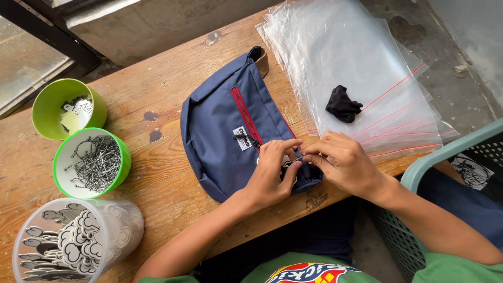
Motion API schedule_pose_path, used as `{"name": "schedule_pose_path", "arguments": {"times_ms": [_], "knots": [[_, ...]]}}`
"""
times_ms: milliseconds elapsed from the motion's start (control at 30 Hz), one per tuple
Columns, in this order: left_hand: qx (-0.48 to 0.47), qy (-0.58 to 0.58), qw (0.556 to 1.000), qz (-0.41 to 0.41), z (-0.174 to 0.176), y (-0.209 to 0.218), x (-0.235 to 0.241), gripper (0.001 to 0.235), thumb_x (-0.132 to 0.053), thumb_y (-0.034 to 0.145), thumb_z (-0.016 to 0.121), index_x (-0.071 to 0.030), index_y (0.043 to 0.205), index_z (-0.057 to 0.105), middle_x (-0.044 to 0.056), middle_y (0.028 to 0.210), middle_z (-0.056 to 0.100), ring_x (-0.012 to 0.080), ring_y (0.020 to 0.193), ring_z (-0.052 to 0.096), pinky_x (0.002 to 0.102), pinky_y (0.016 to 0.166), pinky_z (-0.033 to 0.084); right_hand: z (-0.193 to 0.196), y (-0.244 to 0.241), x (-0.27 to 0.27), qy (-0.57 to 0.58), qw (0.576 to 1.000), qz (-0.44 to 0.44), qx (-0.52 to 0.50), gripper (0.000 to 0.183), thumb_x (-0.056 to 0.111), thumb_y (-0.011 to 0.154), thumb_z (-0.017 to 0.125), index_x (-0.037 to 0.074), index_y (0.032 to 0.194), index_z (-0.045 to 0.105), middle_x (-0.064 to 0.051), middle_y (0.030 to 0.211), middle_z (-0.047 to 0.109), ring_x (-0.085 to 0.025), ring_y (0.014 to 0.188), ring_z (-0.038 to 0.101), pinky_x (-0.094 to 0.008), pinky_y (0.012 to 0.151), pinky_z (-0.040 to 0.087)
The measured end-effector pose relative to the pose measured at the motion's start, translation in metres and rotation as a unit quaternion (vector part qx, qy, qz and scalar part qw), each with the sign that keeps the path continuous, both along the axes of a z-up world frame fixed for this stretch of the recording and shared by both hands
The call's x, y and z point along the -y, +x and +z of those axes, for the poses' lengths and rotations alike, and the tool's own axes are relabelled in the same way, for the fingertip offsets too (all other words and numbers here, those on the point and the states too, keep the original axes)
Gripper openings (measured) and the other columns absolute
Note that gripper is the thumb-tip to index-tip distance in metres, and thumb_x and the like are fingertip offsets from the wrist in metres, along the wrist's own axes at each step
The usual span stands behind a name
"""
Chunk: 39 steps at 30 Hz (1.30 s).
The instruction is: The person places a blue bag on a wooden table, opens it, and attaches a cartoon character badge to the zipper pull using a small metal ring. They then wipe a clear plastic bag with a black cloth and place the bag into a basket.
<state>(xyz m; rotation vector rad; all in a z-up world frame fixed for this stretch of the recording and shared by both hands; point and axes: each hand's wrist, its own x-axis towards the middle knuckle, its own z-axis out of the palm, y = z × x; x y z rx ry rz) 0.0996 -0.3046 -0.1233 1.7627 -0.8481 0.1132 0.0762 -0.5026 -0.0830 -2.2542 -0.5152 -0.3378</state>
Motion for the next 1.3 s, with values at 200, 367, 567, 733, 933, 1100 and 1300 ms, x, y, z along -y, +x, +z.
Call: {"name": "schedule_pose_path", "arguments": {"times_ms": [200,367,567,733,933,1100,1300], "knots": [[-0.021,-0.041,0.999,0.004,-0.001,0.003,-0.001,0.036,-0.007,0.095,0.063,-0.007,0.13,0.054,0.004,0.087,0.057,0.0272,0.093,0.061,0.041,0.095,0.043,0.004,0.004,0.003,-0.012,1.0,-0.004,-0.016,0.006,0.013,0.089,0.073,0.014,0.084,0.072,0.0,0.064,0.065,-0.019,0.061,0.059,-0.03,0.062,0.046],[-0.012,-0.031,0.999,-0.002,0.001,0.001,0.001,0.032,-0.01,0.092,0.067,-0.008,0.124,0.059,0.001,0.09,0.059,0.0243,0.098,0.062,0.04,0.094,0.041,0.004,0.002,0.003,-0.005,1.0,0.006,-0.028,0.008,0.015,0.09,0.073,0.015,0.082,0.071,0.0,0.061,0.064,-0.019,0.06,0.059,-0.03,0.061,0.046],[0.065,-0.014,0.997,0.025,0.004,0.002,0.003,0.011,-0.008,0.092,0.07,-0.011,0.101,0.064,0.0,0.09,0.06,0.0235,0.101,0.063,0.037,0.092,0.036,0.01,0.0,0.001,-0.029,0.999,0.003,-0.021,0.014,0.019,0.092,0.072,0.016,0.079,0.069,0.0,0.059,0.061,-0.018,0.059,0.057,-0.029,0.06,0.043],[0.08,0.045,0.995,0.029,0.028,-0.002,0.001,0.02,-0.009,0.084,0.071,-0.012,0.1,0.061,0.001,0.094,0.059,0.0248,0.101,0.061,0.041,0.089,0.033,0.009,0.0,0.0,-0.014,1.0,0.005,-0.022,0.018,0.021,0.095,0.069,0.014,0.079,0.067,-0.002,0.058,0.059,-0.021,0.056,0.056,-0.031,0.059,0.044],[0.014,0.019,0.999,0.023,0.025,-0.002,0.008,0.036,-0.008,0.082,0.074,-0.011,0.114,0.057,0.002,0.095,0.061,0.0241,0.096,0.062,0.039,0.088,0.031,0.016,-0.002,0.0,0.083,0.992,0.001,-0.092,0.011,0.014,0.092,0.071,0.016,0.081,0.073,0.0,0.058,0.066,-0.015,0.051,0.057,-0.027,0.057,0.046],[-0.022,0.003,1.0,0.014,0.019,-0.004,0.011,0.039,-0.005,0.087,0.07,-0.01,0.122,0.054,0.003,0.092,0.063,0.0243,0.093,0.063,0.038,0.088,0.033,0.023,0.0,-0.001,0.1,0.989,0.009,-0.112,0.009,0.014,0.09,0.072,0.016,0.083,0.076,0.0,0.06,0.068,-0.014,0.051,0.057,-0.027,0.057,0.047],[-0.021,0.0,1.0,0.016,0.013,-0.003,0.01,0.038,-0.002,0.089,0.067,-0.01,0.123,0.052,0.003,0.088,0.064,0.0236,0.092,0.065,0.038,0.089,0.033,0.028,-0.001,0.002,0.052,0.994,0.003,-0.096,0.007,0.019,0.089,0.075,0.013,0.093,0.072,-0.003,0.067,0.068,-0.018,0.055,0.059,-0.03,0.057,0.047]]}}
